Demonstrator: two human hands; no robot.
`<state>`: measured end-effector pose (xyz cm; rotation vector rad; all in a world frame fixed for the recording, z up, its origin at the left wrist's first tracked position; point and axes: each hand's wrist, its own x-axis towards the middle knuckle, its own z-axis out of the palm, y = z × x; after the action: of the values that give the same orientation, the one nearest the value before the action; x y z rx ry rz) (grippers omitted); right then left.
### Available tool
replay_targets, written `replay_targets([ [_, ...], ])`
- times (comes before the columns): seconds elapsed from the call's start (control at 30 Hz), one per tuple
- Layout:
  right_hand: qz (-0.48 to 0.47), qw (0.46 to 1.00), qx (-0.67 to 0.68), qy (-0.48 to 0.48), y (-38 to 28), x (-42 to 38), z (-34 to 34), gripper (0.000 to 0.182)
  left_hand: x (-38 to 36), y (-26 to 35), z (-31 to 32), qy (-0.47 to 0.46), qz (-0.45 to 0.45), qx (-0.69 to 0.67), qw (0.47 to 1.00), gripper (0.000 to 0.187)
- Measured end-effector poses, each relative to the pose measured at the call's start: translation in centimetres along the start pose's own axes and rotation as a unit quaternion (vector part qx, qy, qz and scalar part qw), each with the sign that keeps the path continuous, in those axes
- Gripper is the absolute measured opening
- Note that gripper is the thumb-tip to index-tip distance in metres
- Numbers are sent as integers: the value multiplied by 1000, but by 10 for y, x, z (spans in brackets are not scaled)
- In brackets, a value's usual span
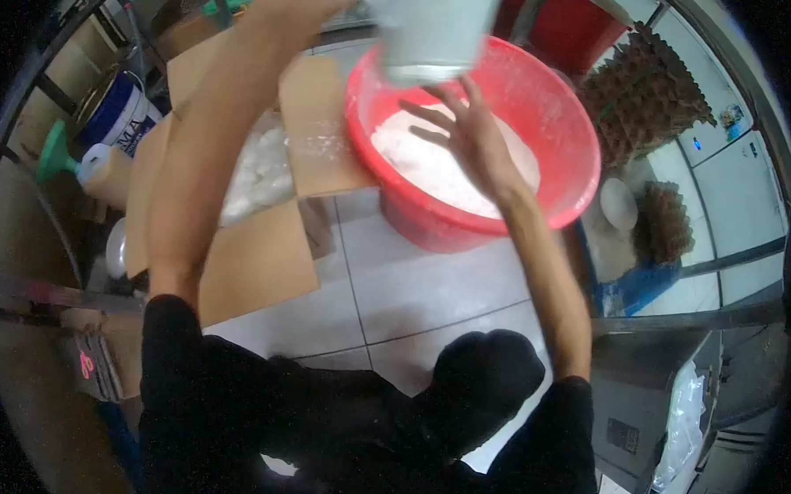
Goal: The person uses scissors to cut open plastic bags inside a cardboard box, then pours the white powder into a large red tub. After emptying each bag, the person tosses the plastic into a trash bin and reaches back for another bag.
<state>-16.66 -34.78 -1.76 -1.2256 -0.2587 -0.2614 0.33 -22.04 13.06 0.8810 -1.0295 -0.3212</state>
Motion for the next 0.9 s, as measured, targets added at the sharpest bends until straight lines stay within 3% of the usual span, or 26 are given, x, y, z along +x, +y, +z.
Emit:
replay_targets([
  [0.07, -27, 975, 218, 12, -11, -12, 4, 55, 7, -44, 52, 26, -18, -143, 989, 9],
  [0.1, -43, 945, 323, 18, -17, -16, 2, 55, 2, -58, 68, 34, -23, -94, 995, 10],
  [0.13, -25, 948, 284, 140, -13, -17, -20, 49, -6, -70, 84, 42, -29, -45, 998, 13],
  [0.17, -32, 938, 280, 203, -13, -18, -44, 43, -14, -80, 100, 51, -33, 6, 998, 17],
  [0.23, -49, 890, 417, 177, -13, -31, -98, 37, -30, -101, 126, 61, -47, 110, 991, 25],
  [0.3, -34, 912, 396, 98, -29, -47, -152, 37, -35, -124, 129, 39, -64, 161, 984, 30],
  [0.33, 27, 933, 288, 216, -52, -50, -149, 36, -38, -137, 122, 17, -79, 156, 984, 31],
  [0.37, 71, 957, 189, 210, -68, -52, -158, 34, -38, -143, 118, -5, -93, 152, 984, 32],
  [0.4, 67, 962, 182, 190, -69, -47, -169, 34, -43, -135, 125, 38, -154, 170, 973, 30],
  [0.5, 35, 978, 12, 205, -64, -33, -191, 33, -35, -162, 132, 62, -163, -4, 985, 22],
  [0.57, 7, 965, -12, 262, -63, -24, -187, 33, -23, -174, 128, 73, -177, -73, 979, 18],
  [0.63, -15, 930, 108, 352, -64, -17, -165, 34, -20, -180, 124, 96, -189, -121, 970, 18],
  [0.67, -33, 932, 40, 359, -51, -12, -188, 36, -21, -183, 122, 110, -196, -134, 965, 18],
  [0.77, 48, 918, -88, 384, -53, -12, -191, 48, -19, -186, 112, 109, -192, -129, 967, 20],
  [0.9, 157, 939, 36, 304, -83, -11, -155, 62, -24, -206, 113, 57, -141, -36, 988, 20],
])
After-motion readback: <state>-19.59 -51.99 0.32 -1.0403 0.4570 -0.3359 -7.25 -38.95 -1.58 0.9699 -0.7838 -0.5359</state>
